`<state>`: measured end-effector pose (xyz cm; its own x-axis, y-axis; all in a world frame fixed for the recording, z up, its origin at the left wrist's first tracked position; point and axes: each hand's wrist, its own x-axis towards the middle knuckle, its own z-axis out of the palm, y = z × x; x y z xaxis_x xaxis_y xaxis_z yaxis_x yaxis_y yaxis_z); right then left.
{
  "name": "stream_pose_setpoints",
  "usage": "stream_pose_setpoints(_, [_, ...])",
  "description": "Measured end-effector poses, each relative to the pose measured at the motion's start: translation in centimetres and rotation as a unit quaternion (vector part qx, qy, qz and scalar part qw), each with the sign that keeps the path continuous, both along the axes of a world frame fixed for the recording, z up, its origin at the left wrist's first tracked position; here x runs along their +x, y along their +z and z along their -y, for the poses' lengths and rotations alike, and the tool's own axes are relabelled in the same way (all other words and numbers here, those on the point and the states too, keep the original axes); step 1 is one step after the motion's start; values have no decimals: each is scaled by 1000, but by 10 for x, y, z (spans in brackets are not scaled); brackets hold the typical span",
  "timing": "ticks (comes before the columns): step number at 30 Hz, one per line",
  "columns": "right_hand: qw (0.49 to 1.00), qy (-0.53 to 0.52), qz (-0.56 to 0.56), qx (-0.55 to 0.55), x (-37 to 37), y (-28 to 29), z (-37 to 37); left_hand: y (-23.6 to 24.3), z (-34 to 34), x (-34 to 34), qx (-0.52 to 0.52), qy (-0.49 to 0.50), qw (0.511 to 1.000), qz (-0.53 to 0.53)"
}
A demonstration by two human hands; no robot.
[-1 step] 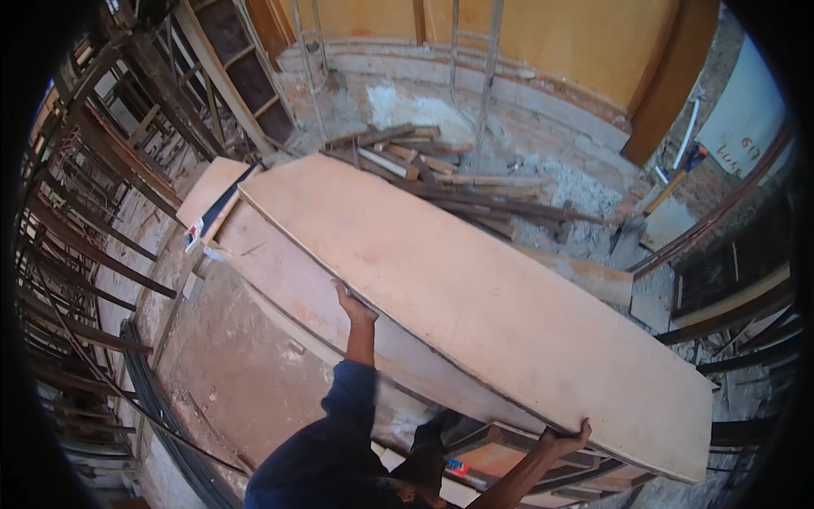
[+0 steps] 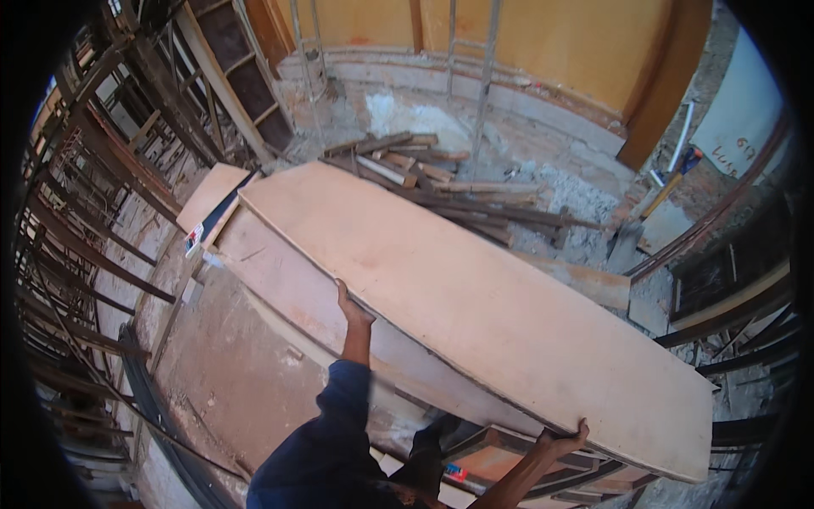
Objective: The person saws a piece of plywood on a workbench, moves a large wooden structure, and uses a tape measure and pencil to mark another piece of wood using a saw as a straight edge.
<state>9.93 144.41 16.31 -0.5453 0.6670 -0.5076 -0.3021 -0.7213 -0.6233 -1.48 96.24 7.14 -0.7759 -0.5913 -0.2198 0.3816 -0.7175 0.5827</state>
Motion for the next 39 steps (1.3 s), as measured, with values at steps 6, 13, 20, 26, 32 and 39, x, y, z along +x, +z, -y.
stream_pose_setpoints(6, [994, 25, 18, 101, -33, 39, -11, 73, -3, -24, 34, -34, 998, 45])
stream_pose_setpoints(13, [991, 30, -42, 120, -45, 106, -79, 218, -57, -13, 60, -36, 995, -77])
stream_pose_setpoints(20, [982, -85, 38, 162, -81, 159, -88, 250, -75, 27, 7, 110, 994, -7])
stream_pose_setpoints(26, [968, -84, 107, 209, -96, 146, -101, 245, -86, 72, 36, 83, 996, -7])
stream_pose_setpoints(32, [989, 71, -59, 114, -115, 126, -104, 214, -71, 92, -162, 12, 979, 122])
stream_pose_setpoints(39, [987, 44, -112, 106, -111, 117, -105, 294, -91, 138, -875, -65, 463, 124])
